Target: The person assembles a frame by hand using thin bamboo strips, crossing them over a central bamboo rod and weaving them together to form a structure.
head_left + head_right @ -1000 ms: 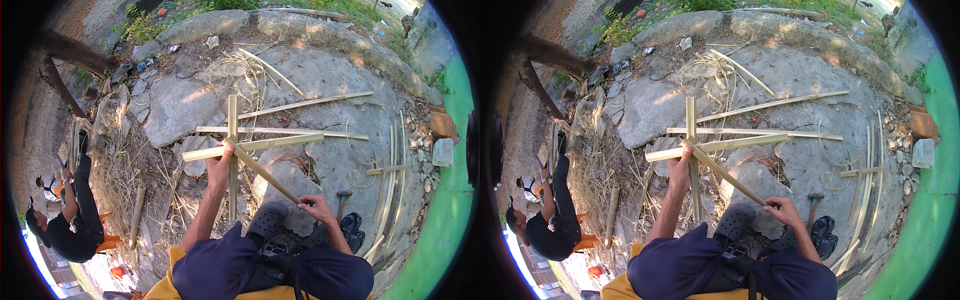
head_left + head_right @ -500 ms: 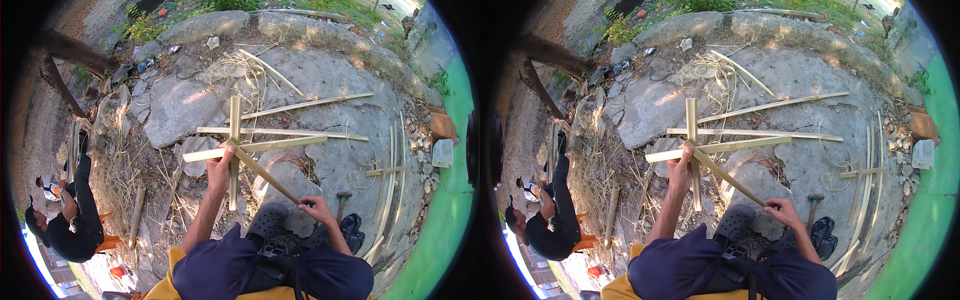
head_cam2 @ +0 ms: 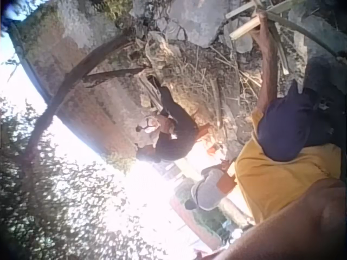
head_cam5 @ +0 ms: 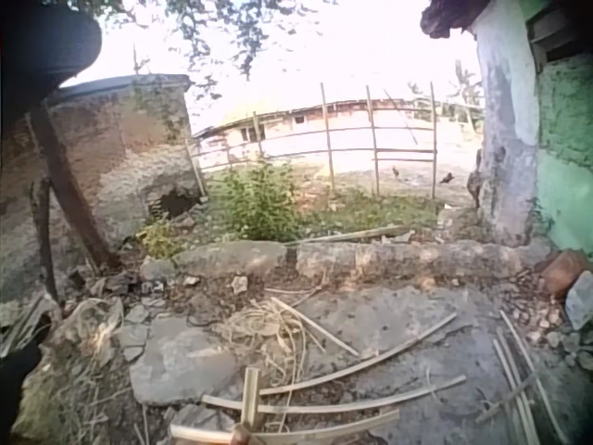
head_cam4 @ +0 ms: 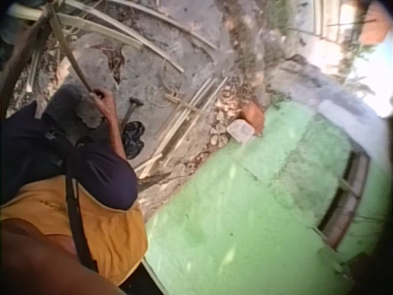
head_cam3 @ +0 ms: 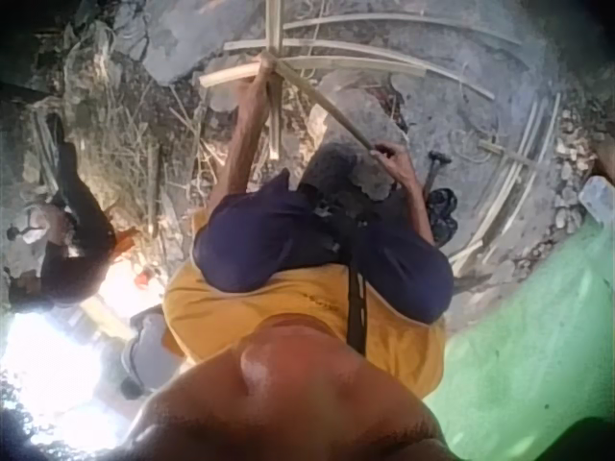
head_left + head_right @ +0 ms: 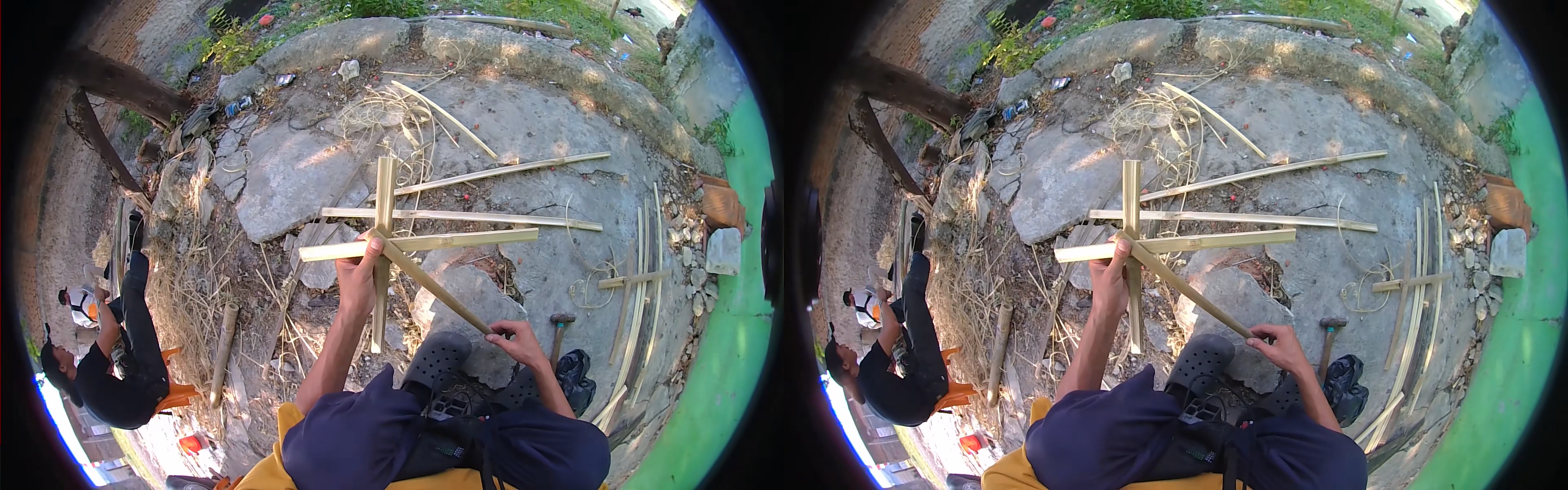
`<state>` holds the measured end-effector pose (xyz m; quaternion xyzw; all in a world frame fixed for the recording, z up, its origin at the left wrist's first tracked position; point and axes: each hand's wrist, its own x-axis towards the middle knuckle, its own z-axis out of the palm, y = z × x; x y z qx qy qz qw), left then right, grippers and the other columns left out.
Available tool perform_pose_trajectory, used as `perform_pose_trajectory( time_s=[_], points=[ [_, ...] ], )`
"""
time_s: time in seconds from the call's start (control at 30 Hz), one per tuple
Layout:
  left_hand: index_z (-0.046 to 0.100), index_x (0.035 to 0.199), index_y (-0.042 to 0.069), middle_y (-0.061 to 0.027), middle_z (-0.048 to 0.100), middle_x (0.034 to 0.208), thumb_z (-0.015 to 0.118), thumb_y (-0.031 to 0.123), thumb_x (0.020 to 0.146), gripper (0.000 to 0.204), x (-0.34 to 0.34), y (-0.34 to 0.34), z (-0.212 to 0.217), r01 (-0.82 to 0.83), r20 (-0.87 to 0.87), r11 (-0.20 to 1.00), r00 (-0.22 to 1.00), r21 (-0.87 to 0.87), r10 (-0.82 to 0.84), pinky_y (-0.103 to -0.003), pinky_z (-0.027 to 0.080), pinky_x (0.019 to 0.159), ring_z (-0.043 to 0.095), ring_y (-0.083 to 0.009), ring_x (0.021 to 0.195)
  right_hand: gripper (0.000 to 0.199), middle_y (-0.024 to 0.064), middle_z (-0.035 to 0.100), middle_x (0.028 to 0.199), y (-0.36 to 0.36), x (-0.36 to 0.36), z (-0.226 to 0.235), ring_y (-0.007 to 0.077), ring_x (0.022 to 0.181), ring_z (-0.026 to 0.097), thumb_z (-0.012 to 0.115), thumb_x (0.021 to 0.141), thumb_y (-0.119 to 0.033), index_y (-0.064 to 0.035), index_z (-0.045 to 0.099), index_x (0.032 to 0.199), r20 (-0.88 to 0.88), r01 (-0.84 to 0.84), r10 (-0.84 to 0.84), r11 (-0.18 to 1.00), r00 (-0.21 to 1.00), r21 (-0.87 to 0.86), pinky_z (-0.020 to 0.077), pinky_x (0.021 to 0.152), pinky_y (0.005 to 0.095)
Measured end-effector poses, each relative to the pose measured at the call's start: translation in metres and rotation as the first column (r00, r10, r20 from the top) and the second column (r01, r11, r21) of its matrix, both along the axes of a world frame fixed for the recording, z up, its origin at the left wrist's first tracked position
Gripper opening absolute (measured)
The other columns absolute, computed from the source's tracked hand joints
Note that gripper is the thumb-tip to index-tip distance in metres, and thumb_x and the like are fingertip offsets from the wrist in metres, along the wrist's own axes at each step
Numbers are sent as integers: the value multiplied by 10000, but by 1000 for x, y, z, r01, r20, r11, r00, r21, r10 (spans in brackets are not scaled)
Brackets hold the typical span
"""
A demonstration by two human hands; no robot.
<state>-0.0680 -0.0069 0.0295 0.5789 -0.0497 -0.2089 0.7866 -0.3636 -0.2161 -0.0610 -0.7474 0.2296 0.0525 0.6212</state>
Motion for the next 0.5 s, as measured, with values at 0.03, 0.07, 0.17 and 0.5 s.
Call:
perform_pose_trajectory(
  time_s=[0.03,0.07,0.17,0.5],
  points=[
    [708,1132,24,4,701,912,742,220,962,262,0,0,0,0,0,1000,1000,1,0,-224,475,680,592,-48,779,217,31,754,855,0,0,0,98,756,638,792,843,-165,-27,779,1009,7,2,-2,1000,1000,6,479,667,284],
    [708,1133,23,4,701,911,744,221,961,265,0,0,1,-6,6,1000,1000,-5,6,-225,475,679,593,-49,779,217,31,754,855,1,1,0,98,756,638,792,843,-165,-27,779,1009,7,2,-2,1000,1000,7,479,667,284],
    [706,1135,22,2,702,910,745,221,960,268,0,-1,2,-9,17,1000,1000,-15,9,-228,475,674,595,-51,776,226,30,750,850,1,1,0,100,759,637,794,845,-168,-19,776,1014,3,0,0,1000,1000,12,489,680,283],
    [713,1043,44,13,679,862,728,226,974,196,6,-2,-5,-68,13,997,998,48,67,-242,465,637,584,-57,737,322,63,748,940,-4,3,15,126,863,652,804,841,-204,-14,752,1095,-3,-47,47,998,999,41,522,784,305]
  ],
)
